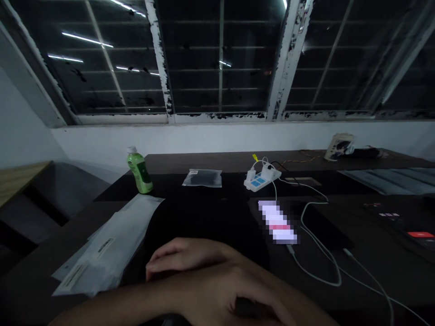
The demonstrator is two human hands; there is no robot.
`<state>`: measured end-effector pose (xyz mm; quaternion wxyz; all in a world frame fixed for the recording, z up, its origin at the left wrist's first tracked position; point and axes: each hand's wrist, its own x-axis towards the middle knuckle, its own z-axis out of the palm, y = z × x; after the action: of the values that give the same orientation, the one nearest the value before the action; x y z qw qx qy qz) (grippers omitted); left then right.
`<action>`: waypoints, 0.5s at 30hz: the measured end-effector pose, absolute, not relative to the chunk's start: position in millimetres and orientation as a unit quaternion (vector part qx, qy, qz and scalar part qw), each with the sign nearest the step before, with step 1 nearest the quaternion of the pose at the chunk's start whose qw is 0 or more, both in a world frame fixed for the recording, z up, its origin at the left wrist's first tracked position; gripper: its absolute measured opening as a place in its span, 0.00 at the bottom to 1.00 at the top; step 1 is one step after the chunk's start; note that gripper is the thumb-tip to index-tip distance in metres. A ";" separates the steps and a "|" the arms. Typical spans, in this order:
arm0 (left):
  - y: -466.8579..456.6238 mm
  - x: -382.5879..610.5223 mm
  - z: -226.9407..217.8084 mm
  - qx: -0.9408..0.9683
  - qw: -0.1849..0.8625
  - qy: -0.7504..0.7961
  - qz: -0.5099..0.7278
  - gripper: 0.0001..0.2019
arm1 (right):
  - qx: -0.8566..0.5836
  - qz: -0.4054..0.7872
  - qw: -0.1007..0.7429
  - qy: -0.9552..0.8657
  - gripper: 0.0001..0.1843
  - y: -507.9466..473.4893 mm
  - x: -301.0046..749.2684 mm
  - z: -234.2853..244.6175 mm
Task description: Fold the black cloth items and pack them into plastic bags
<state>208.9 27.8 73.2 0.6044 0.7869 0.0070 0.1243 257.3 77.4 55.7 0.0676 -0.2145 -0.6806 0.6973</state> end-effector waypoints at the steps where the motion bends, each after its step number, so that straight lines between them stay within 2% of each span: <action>1: 29.1 204.4 74.5 0.797 0.588 0.023 0.136 0.17 | -0.204 0.701 0.070 -0.679 0.10 78.9 262.9 57.0; 5: 36.0 189.9 68.6 0.838 0.517 0.068 0.159 0.16 | -0.163 0.735 0.112 -0.648 0.10 91.1 292.4 57.8; 8: 44.6 183.9 57.2 0.871 0.448 0.090 0.180 0.15 | -0.174 0.736 0.131 -0.642 0.17 115.6 312.7 54.0; 10: 53.1 181.1 47.1 0.905 0.357 0.097 0.210 0.14 | -0.267 0.646 0.123 -0.704 0.20 143.1 323.4 49.1; 11: 58.1 179.7 40.8 0.923 0.298 0.099 0.222 0.14 | -0.336 0.562 0.123 -0.746 0.19 159.4 327.6 45.4; 12: 63.2 178.4 33.6 0.939 0.234 0.104 0.228 0.13 | -0.421 0.440 0.130 -0.782 0.17 176.8 330.9 40.6; 15: 77.0 174.4 6.7 0.962 0.087 0.119 0.229 0.12 | -0.536 0.281 0.164 -0.779 0.08 228.2 334.9 19.7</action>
<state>174.4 77.0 6.7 0.0869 0.9623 0.1192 0.2287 334.9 228.2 19.7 0.1644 -0.5362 -0.7786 0.2814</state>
